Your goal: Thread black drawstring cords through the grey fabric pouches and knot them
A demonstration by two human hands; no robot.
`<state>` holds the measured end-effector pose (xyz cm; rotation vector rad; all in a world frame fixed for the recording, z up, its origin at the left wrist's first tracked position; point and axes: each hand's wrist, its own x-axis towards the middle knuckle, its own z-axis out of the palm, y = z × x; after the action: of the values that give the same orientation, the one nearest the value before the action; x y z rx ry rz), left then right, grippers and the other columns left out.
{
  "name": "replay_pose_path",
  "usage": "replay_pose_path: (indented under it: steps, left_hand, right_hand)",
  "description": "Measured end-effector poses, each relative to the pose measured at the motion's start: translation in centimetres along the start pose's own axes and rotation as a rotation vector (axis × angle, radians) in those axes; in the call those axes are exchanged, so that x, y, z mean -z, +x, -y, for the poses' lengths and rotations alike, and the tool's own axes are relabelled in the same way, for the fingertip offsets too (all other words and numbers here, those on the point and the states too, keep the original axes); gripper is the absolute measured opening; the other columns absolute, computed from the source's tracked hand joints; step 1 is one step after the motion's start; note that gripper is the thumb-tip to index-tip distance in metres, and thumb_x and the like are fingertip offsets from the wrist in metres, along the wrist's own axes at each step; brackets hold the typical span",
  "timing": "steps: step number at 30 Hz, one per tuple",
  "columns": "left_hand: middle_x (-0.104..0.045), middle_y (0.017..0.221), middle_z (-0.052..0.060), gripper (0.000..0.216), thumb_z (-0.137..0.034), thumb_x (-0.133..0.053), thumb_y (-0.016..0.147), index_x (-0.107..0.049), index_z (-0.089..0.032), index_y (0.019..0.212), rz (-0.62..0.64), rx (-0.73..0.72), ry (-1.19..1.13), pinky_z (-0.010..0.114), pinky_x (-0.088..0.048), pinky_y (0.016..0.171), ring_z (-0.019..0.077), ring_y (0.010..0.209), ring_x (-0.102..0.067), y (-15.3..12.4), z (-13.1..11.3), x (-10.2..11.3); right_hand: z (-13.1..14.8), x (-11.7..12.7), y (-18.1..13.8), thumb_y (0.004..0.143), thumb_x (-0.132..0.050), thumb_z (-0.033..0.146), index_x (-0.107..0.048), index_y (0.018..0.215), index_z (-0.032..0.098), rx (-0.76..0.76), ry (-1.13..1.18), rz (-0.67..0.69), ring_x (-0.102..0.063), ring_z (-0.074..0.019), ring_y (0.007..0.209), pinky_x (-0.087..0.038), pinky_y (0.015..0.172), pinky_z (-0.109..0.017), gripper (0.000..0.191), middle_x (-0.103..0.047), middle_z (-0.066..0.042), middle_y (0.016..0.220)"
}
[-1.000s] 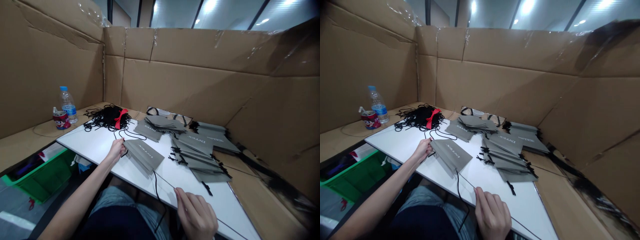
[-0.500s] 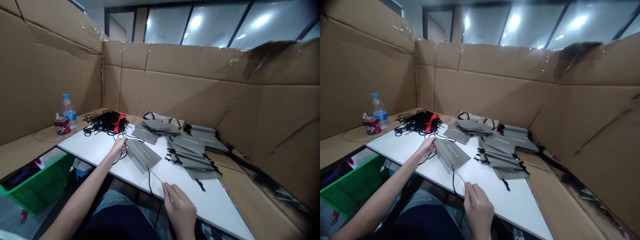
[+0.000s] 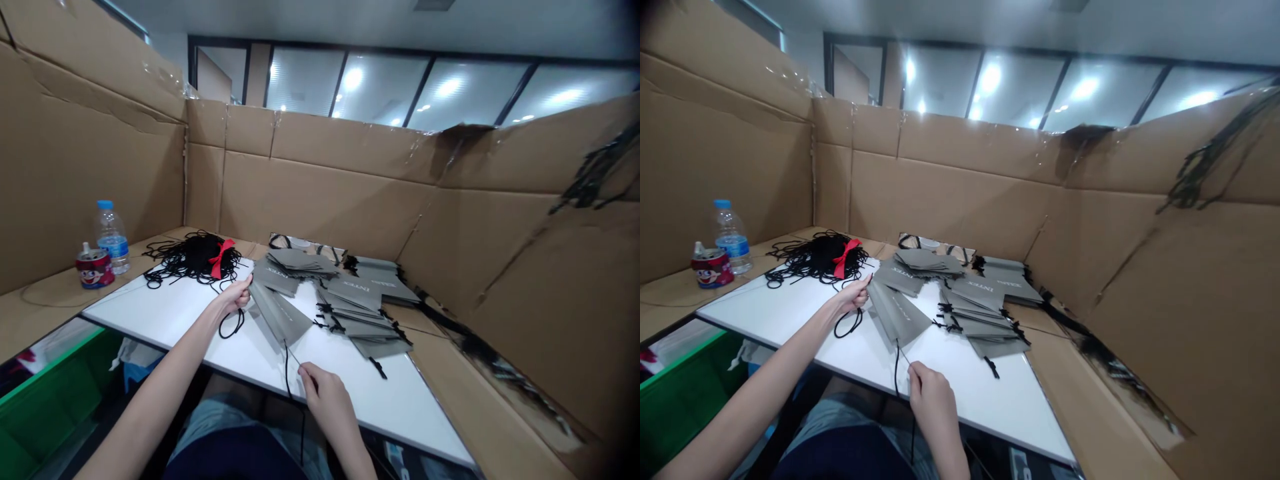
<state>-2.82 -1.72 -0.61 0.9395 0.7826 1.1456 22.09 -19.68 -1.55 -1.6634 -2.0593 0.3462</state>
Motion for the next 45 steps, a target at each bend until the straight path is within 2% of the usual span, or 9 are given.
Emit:
replay_pose_path:
  steps: [15,25,29,32,35,38,40,42,45]
  left_hand:
    - [-0.025,0.041,-0.01,0.044,-0.041,-0.073,0.073,-0.042,-0.017,0.054,0.119,-0.124,0.122,0.017,-0.009,0.038,0.0016,0.034,-0.019,-1.7,-0.6,-0.2]
    - [-0.026,0.043,-0.01,0.041,-0.029,-0.066,0.081,-0.039,-0.017,0.053,0.024,-0.057,0.157,0.016,-0.011,0.035,0.001,0.033,-0.019,-0.7,0.5,0.1]
    - [-0.042,0.053,-0.007,0.027,-0.03,-0.057,0.089,-0.053,-0.012,0.07,-0.024,-0.015,0.165,0.015,-0.028,0.036,0.0027,0.038,-0.034,0.2,1.8,0.7]
    - [-0.061,0.084,0.002,0.022,-0.032,-0.055,0.091,-0.059,-0.012,0.099,-0.056,0.005,0.166,0.024,-0.05,0.055,0.0095,0.063,-0.057,0.8,2.5,1.0]
    - [-0.062,0.1,0.006,0.027,-0.033,-0.055,0.091,-0.058,-0.013,0.11,-0.077,-0.004,0.154,0.031,-0.055,0.067,0.0146,0.079,-0.062,1.1,2.8,1.1]
    - [-0.059,0.077,0.0,0.024,-0.035,-0.054,0.092,-0.059,-0.012,0.093,-0.07,-0.036,0.139,0.021,-0.047,0.051,0.008,0.057,-0.054,1.1,2.6,1.0]
    - [-0.043,0.055,-0.006,0.032,-0.039,-0.057,0.089,-0.052,-0.013,0.071,-0.04,-0.06,0.13,0.016,-0.031,0.038,0.0032,0.04,-0.037,0.9,2.3,0.8]
    - [-0.028,0.048,-0.011,0.042,-0.044,-0.061,0.084,-0.04,-0.017,0.059,-0.001,-0.083,0.119,0.015,-0.017,0.034,0.0011,0.034,-0.023,0.6,2.0,0.5]
    - [-0.024,0.047,-0.011,0.045,-0.048,-0.063,0.079,-0.034,-0.02,0.059,0.041,-0.112,0.11,0.015,-0.013,0.034,0.0014,0.034,-0.02,0.2,1.7,0.1]
  right_hand:
    - [-2.4,1.6,-0.1,0.087,-0.042,0.05,-0.056,0.06,0.016,0.071,0.318,0.108,-0.044,-0.0145,0.056,-0.032,0.053,-0.024,0.046,-0.048,0.0,0.054]
    - [-1.0,1.1,-1.5,0.093,-0.034,0.035,-0.069,0.08,0.019,0.089,-0.072,-0.143,-0.064,-0.0201,0.065,-0.039,0.058,-0.026,0.041,-0.07,-0.009,0.073]
    - [-1.1,1.1,-1.9,0.094,-0.033,0.033,-0.07,0.084,0.02,0.141,-0.158,-0.191,-0.067,-0.0206,0.067,-0.039,0.057,-0.026,0.04,-0.072,-0.009,0.078]
    - [-1.2,1.0,-2.1,0.094,-0.034,0.03,-0.071,0.086,0.02,0.152,-0.174,-0.198,-0.068,-0.0207,0.068,-0.04,0.056,-0.026,0.039,-0.073,-0.009,0.08]
    - [-1.1,0.9,-2.3,0.094,-0.034,0.029,-0.072,0.087,0.02,0.128,-0.172,-0.182,-0.069,-0.0208,0.07,-0.042,0.057,-0.025,0.039,-0.074,-0.009,0.083]
    - [-1.0,0.6,-2.5,0.094,-0.034,0.028,-0.072,0.087,0.02,0.092,-0.177,-0.181,-0.07,-0.0211,0.074,-0.043,0.059,-0.024,0.039,-0.074,-0.009,0.088]
    - [-1.2,0.4,-2.6,0.094,-0.035,0.029,-0.073,0.09,0.02,0.088,-0.186,-0.219,-0.07,-0.0212,0.075,-0.044,0.06,-0.024,0.039,-0.074,-0.009,0.091]
    - [-1.6,0.1,-2.7,0.094,-0.036,0.03,-0.073,0.092,0.019,0.102,-0.191,-0.282,-0.071,-0.0213,0.078,-0.046,0.063,-0.024,0.039,-0.074,-0.009,0.094]
    - [-2.1,-0.5,-2.6,0.094,-0.037,0.03,-0.073,0.096,0.017,0.148,-0.202,-0.358,-0.071,-0.0206,0.079,-0.047,0.066,-0.024,0.039,-0.074,-0.008,0.094]
